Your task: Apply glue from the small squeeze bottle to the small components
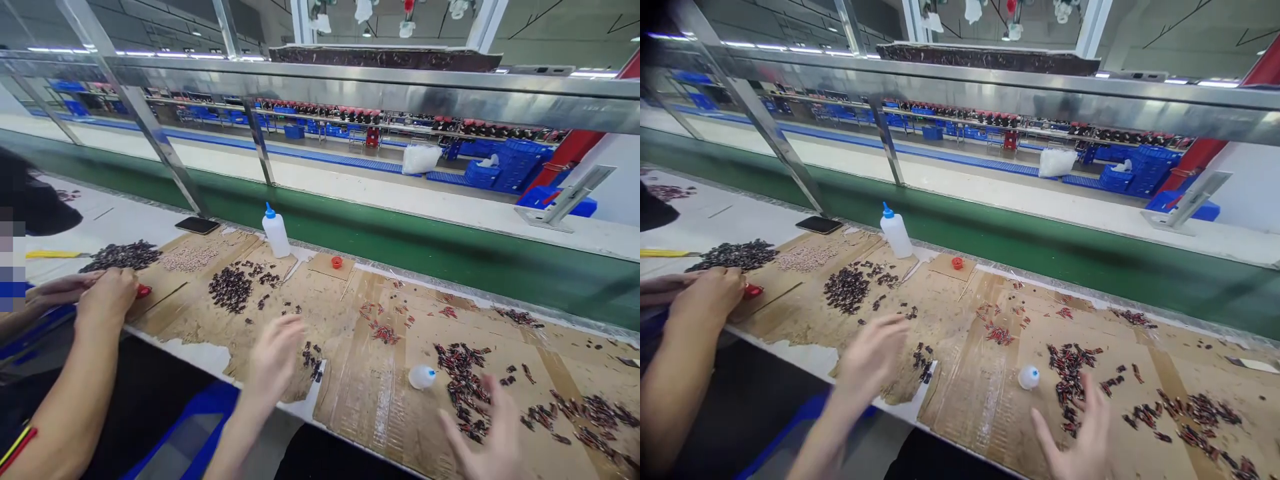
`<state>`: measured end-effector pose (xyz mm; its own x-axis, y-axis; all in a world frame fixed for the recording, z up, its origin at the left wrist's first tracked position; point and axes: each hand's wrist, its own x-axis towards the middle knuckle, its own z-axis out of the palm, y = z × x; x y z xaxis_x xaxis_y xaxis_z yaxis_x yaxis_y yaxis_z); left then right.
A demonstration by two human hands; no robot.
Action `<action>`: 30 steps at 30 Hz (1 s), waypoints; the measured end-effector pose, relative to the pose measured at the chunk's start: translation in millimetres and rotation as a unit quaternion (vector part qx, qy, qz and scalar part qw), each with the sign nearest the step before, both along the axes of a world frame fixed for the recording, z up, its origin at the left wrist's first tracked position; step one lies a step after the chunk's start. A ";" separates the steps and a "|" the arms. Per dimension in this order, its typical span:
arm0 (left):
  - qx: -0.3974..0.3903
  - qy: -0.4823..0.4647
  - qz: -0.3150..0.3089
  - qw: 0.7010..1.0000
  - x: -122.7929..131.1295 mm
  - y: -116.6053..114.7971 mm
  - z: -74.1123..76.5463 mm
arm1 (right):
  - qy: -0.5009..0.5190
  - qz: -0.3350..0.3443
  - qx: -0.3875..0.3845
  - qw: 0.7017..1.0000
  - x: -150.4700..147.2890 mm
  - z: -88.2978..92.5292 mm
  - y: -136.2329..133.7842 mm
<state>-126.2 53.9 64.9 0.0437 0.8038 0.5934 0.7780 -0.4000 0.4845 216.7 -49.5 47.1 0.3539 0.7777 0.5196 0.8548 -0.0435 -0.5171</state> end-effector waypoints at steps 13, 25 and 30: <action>-0.341 0.121 -0.145 0.921 22.5 23.5 -20.9 | 0.105 0.125 -0.050 0.985 -25.8 -58.4 53.0; -0.214 -0.011 -0.233 0.949 109.0 -2.5 -63.9 | 0.562 0.063 -0.002 0.825 -28.1 -28.9 31.6; -0.208 -0.039 -0.254 0.944 98.3 -12.4 -69.0 | 0.649 0.086 0.044 0.755 -33.4 -18.1 35.3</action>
